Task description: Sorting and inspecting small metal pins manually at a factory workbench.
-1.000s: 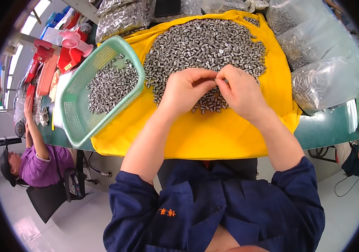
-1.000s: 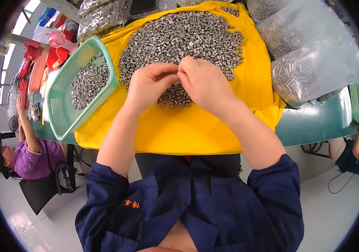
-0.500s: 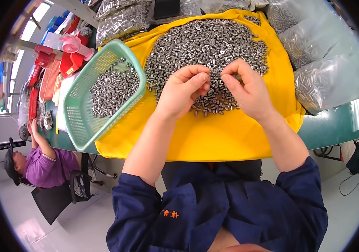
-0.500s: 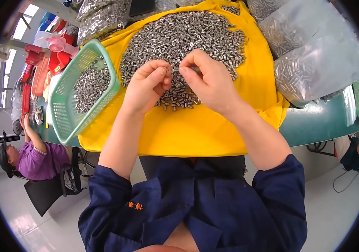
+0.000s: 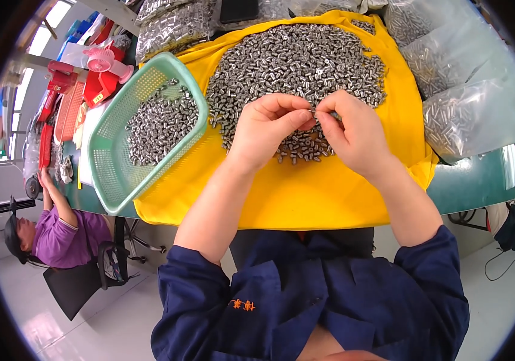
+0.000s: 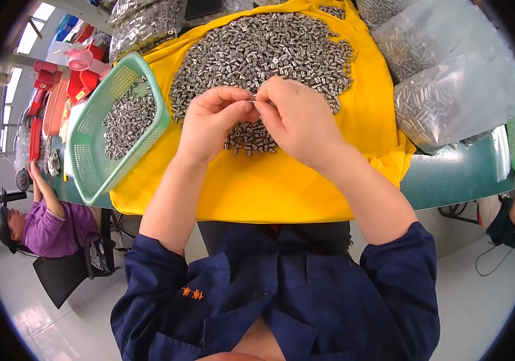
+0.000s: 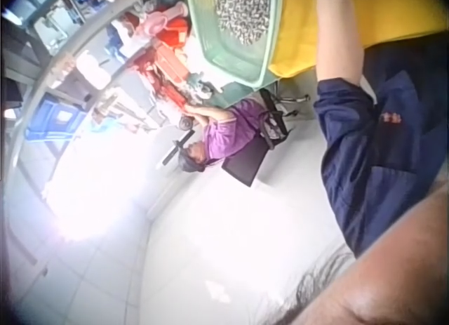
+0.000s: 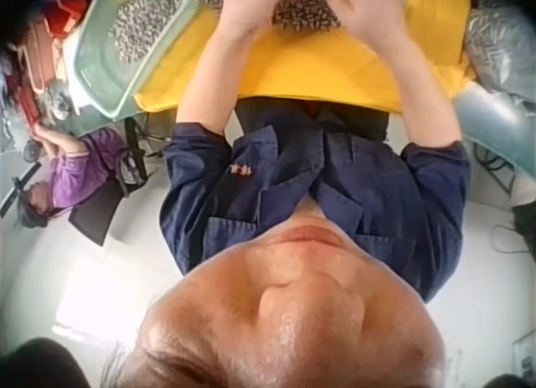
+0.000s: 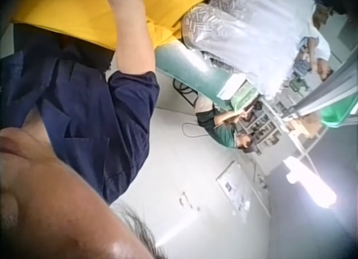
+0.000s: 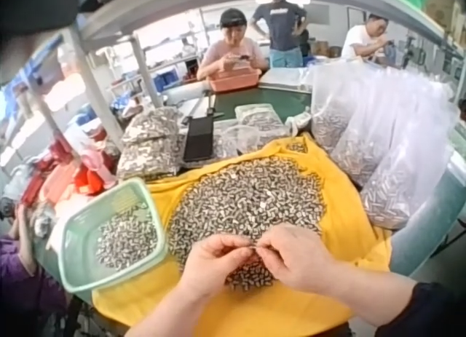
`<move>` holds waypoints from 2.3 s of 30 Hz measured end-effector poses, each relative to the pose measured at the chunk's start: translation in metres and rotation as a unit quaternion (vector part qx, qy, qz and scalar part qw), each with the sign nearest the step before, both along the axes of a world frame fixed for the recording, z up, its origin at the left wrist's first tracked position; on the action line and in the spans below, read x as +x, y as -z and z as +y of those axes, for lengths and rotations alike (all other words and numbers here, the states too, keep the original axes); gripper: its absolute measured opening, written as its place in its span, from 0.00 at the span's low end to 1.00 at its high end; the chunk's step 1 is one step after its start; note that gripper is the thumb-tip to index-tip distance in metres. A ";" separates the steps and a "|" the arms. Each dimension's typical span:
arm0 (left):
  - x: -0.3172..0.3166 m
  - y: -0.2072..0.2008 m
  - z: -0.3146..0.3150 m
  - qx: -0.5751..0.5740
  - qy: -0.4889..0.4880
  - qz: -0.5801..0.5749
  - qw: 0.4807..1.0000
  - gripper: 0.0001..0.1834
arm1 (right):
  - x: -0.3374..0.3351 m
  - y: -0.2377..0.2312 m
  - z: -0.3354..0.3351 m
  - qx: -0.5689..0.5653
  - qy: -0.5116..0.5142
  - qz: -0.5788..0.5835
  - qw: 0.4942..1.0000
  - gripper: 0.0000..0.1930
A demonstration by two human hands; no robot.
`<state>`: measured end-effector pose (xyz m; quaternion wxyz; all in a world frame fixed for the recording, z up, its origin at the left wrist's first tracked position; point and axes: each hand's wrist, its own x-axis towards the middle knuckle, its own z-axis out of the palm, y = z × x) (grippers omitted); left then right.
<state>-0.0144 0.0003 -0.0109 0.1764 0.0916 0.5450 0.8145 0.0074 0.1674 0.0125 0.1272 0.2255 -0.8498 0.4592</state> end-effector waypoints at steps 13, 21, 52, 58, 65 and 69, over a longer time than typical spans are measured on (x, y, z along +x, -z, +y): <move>0.017 -0.021 -0.002 -0.090 -0.073 0.095 0.989 0.05 | 0.014 -0.007 -0.009 -0.084 -0.004 -0.053 0.995 0.02; 0.018 -0.046 -0.096 -0.145 -0.379 0.253 0.879 0.05 | -0.006 -0.002 0.012 -0.285 0.021 -0.075 0.955 0.03; 0.005 -0.019 -0.002 -0.209 -0.038 0.112 0.971 0.09 | -0.004 0.004 0.003 -0.153 -0.022 -0.105 0.982 0.04; 0.004 -0.016 -0.002 -0.204 -0.045 0.172 0.963 0.09 | -0.002 -0.001 0.001 -0.117 -0.025 -0.119 0.986 0.03; 0.005 -0.014 -0.002 -0.234 -0.067 0.169 0.955 0.07 | -0.001 -0.002 0.001 -0.045 -0.015 -0.074 0.996 0.03; 0.006 -0.021 -0.005 -0.304 -0.080 0.321 0.893 0.06 | 0.003 -0.006 -0.002 -0.008 -0.025 -0.071 0.997 0.04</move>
